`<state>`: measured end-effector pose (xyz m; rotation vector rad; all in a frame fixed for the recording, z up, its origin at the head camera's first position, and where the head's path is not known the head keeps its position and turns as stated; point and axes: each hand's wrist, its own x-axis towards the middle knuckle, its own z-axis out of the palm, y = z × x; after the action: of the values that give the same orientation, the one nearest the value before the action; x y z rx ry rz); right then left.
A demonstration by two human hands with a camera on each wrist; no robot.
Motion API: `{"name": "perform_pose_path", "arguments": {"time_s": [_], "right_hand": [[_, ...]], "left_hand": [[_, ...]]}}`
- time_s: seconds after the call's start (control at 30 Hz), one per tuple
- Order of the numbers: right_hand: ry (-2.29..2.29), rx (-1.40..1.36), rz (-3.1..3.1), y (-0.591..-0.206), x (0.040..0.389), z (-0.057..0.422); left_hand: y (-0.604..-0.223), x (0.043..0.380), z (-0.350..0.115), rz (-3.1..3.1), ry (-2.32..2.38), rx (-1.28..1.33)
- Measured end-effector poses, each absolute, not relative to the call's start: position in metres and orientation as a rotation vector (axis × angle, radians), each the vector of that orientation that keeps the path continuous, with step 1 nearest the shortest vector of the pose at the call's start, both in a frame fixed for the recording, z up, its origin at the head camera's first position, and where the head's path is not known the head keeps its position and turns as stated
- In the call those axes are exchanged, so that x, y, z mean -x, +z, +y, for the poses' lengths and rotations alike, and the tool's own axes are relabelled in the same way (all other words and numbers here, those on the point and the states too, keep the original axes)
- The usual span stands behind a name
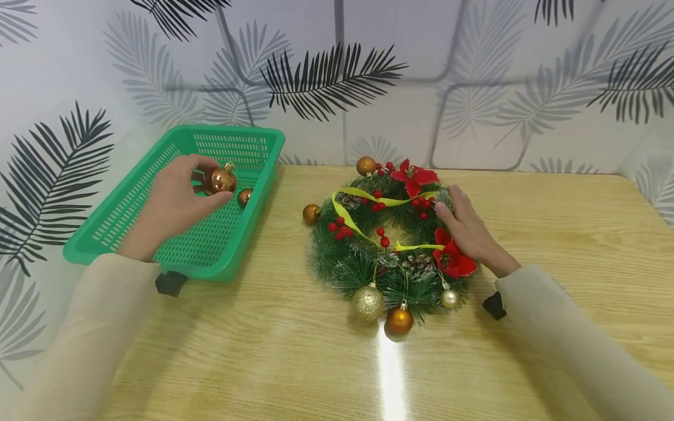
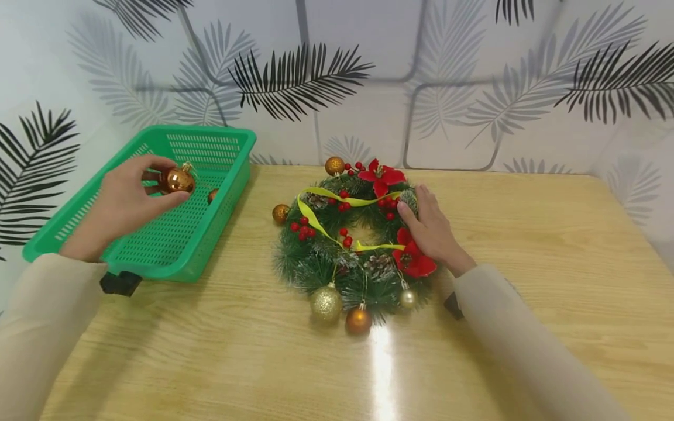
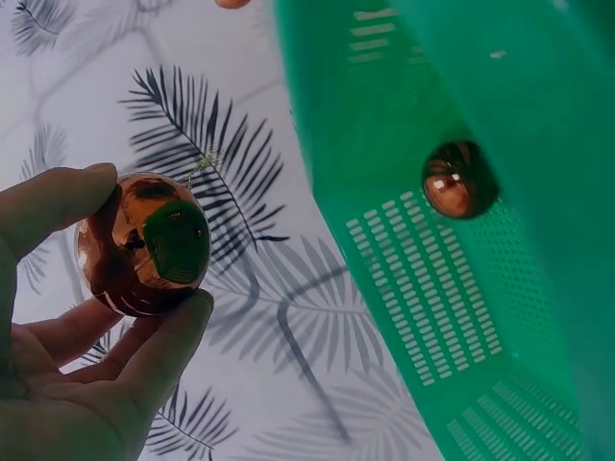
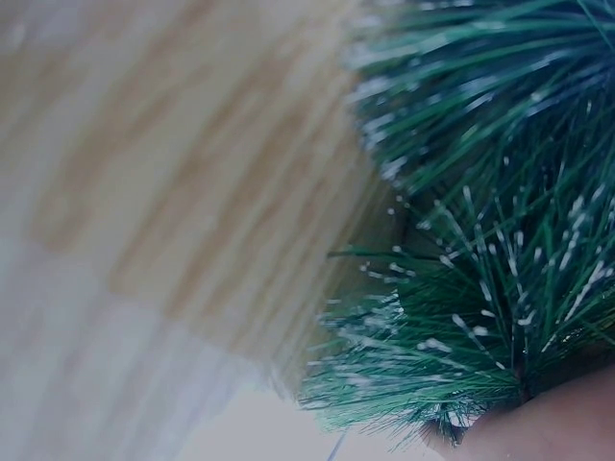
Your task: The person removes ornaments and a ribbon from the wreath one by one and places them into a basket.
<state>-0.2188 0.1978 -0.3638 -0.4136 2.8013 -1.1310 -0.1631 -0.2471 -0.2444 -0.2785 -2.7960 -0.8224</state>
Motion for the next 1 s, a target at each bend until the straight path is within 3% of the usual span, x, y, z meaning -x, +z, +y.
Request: {"name": "perform_pose_path", "arguments": {"time_s": [1.0], "right_hand": [[-1.159, 0.429, 2.795, -0.366, 0.219, 0.199]], "left_hand": [[-0.245, 0.213, -0.303, -2.964, -0.709, 0.086]]}}
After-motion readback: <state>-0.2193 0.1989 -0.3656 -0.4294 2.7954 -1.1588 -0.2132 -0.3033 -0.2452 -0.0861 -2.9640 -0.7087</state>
